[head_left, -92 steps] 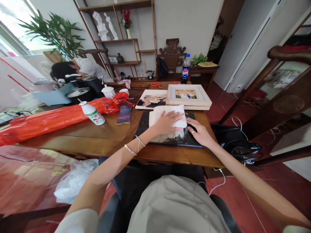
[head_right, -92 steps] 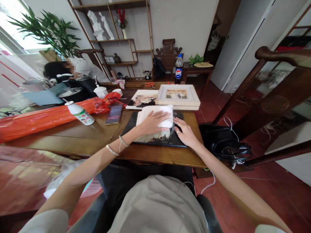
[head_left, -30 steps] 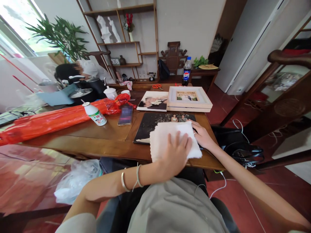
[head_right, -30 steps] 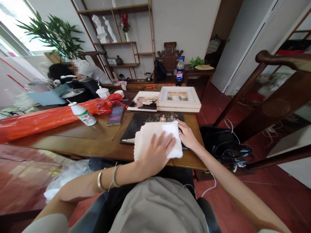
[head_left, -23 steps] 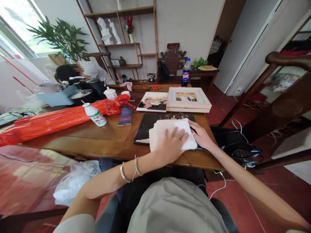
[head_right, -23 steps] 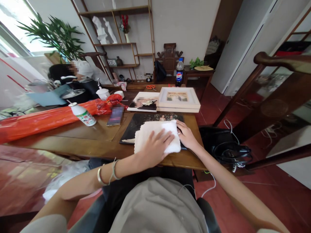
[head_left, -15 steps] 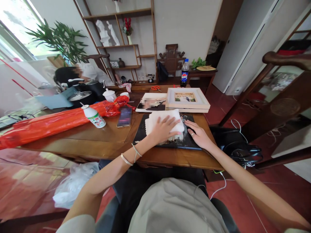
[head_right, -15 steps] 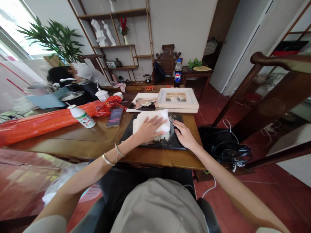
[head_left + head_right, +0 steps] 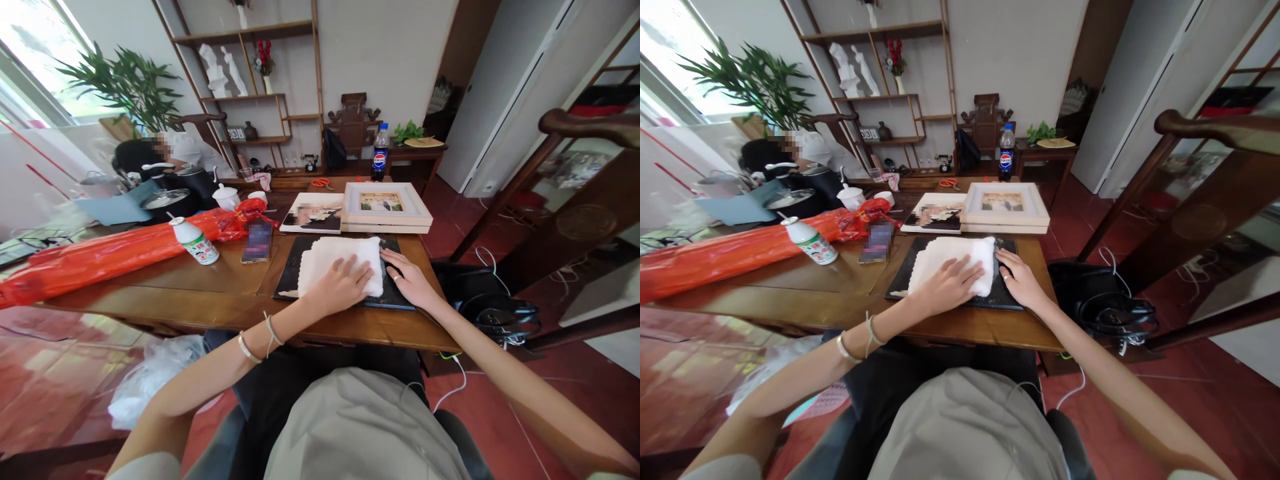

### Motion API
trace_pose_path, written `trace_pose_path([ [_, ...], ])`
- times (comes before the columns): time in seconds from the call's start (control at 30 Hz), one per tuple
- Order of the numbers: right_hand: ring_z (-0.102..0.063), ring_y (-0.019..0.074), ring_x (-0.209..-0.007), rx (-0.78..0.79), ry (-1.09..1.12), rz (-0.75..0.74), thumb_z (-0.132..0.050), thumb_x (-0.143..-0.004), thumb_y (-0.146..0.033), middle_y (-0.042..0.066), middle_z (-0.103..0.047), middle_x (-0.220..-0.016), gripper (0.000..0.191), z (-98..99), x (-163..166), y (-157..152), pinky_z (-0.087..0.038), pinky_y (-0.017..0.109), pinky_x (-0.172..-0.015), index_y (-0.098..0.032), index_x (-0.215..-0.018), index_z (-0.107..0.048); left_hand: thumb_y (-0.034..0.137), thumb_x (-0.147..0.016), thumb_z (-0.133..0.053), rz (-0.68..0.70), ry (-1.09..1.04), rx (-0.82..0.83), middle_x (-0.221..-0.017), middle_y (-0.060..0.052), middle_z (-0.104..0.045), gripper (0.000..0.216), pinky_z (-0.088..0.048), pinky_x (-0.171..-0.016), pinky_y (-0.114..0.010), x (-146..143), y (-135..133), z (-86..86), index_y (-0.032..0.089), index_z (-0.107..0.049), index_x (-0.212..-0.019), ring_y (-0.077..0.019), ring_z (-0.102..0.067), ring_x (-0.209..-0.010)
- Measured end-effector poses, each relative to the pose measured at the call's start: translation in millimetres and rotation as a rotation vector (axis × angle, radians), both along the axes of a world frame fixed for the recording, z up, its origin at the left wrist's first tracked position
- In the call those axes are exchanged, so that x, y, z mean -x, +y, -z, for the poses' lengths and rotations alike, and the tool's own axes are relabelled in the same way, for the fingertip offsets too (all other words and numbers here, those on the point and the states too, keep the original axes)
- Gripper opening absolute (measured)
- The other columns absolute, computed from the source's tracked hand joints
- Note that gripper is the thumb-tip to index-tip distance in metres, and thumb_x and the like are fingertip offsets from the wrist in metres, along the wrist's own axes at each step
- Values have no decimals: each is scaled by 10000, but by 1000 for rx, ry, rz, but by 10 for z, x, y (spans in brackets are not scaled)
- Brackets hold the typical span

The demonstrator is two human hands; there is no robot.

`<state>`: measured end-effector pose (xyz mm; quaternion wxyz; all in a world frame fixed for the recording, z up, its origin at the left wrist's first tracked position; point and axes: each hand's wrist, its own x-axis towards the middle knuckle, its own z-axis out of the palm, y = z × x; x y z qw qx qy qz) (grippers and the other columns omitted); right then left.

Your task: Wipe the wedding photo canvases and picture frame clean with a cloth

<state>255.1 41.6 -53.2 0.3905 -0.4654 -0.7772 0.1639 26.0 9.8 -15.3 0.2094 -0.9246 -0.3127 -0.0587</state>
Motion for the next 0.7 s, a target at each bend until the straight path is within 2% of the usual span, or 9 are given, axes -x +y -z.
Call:
trace_pose_path([
  [0.1, -486, 259, -1311, 9, -5, 10, -473, -873, -195, 72, -582, -1357, 400, -2, 5, -2, -332, 535, -1134, -243, -1236, -635, 395, -1003, -331, 23, -27, -15, -1473, -114, -425, 466, -360, -1035, -466, 18, -183, 27, 161, -470, -1382, -325, -398, -1340],
  [0.17, -485, 256, -1312, 9, 6, 9, -479, -866, -182, 58, -586, -1355, 405, -2, 6, -1, -331, 531, -1136, -259, -1231, -638, 406, -1001, -338, 29, -57, -1, -1470, -109, -432, 463, -344, -1051, -455, 37, -213, 33, 179, -470, -1383, -310, -384, -1354],
  [0.27, -483, 252, -1313, 3, 15, -4, -489, -861, -178, 44, -589, -1352, 410, -2, 2, 1, -330, 529, -1137, -275, -1231, -635, 412, -1004, -333, 36, -108, 52, -1448, -94, -465, 455, -324, -1073, -434, 61, -88, 17, 204, -464, -1387, -274, -371, -1369],
  [0.4, -491, 257, -1307, -16, 3, -12, -496, -871, -206, 51, -595, -1345, 394, -5, -6, 2, -333, 540, -1133, -269, -1236, -632, 398, -1014, -303, -6, -166, 111, -1432, -77, -486, 452, -327, -1074, -429, 35, 217, -35, 208, -451, -1396, -255, -383, -1361],
  [0.57, -490, 252, -1308, -12, -24, -4, -467, -892, -231, 78, -592, -1346, 388, -12, -7, -3, -339, 528, -1133, -233, -1245, -628, 358, -1012, -271, -37, -167, 152, -1459, -83, -451, 467, -326, -1061, -456, -9, 402, -84, 168, -429, -1409, -288, -377, -1351],
  [0.7, -486, 249, -1312, -7, -15, -9, -469, -887, -219, 68, -590, -1350, 391, -15, 0, -4, -336, 529, -1134, -245, -1244, -628, 449, -971, -365, 7, -123, 172, -1501, -113, -382, 577, -305, -1068, -490, 28, 429, -98, 126, -354, -1449, -331, -323, -1371],
])
